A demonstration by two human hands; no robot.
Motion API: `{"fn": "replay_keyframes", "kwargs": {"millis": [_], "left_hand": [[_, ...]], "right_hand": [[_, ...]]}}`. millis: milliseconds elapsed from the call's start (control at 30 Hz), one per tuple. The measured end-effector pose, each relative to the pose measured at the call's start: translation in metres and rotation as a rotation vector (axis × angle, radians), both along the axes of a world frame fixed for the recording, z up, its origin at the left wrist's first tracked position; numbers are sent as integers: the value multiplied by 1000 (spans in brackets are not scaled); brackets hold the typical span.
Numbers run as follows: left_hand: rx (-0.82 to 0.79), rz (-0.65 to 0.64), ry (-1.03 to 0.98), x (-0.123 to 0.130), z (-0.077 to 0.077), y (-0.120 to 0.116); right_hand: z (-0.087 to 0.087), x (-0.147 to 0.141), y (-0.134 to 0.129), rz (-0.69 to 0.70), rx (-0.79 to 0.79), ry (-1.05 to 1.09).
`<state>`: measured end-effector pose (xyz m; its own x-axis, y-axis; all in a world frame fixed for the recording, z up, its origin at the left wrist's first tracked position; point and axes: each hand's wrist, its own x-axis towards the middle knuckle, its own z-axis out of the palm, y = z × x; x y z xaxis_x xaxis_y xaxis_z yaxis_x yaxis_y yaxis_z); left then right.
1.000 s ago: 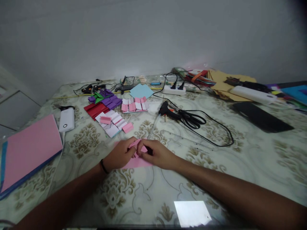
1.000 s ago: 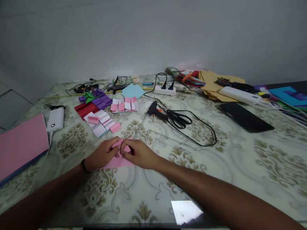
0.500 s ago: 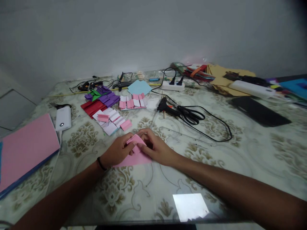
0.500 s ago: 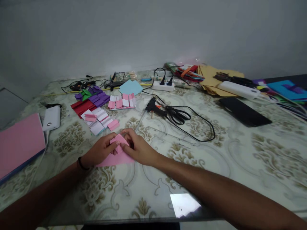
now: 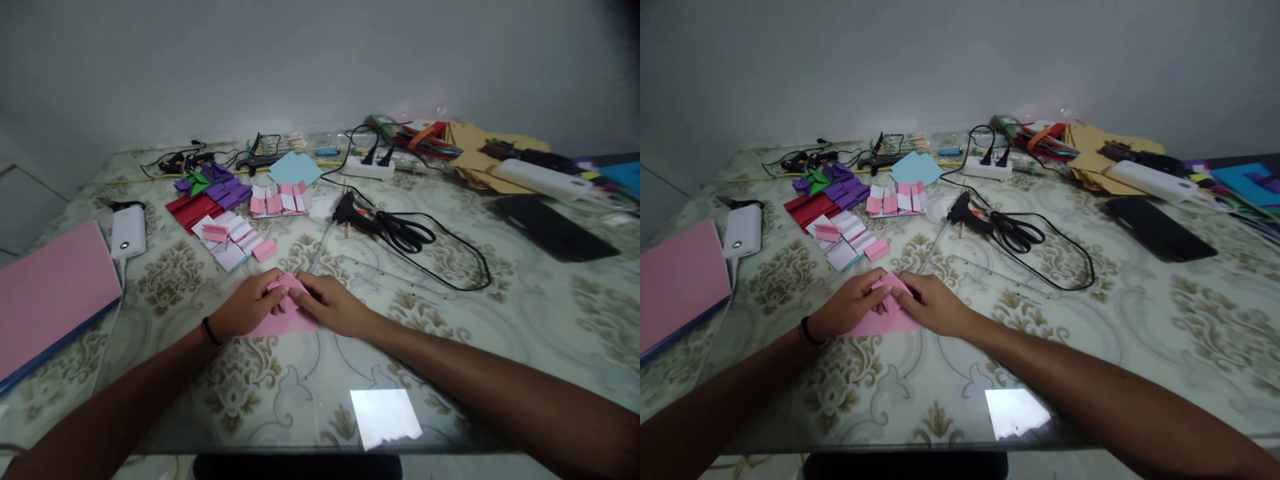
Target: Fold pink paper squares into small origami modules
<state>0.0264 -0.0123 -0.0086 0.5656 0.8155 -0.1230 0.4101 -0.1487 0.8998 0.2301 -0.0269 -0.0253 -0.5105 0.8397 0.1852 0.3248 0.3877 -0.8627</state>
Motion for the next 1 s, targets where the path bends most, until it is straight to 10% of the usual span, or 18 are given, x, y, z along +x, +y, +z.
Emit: {"fn": "replay_keyframes", "kwargs": {"millis": [633, 1000], "left_hand": [[14, 103, -69, 0, -1, -2], [537, -94, 320, -7, 38, -3]], "right_hand": [[1, -2, -1, 38, -4, 0], [1, -3, -3, 84, 30, -12]]}}
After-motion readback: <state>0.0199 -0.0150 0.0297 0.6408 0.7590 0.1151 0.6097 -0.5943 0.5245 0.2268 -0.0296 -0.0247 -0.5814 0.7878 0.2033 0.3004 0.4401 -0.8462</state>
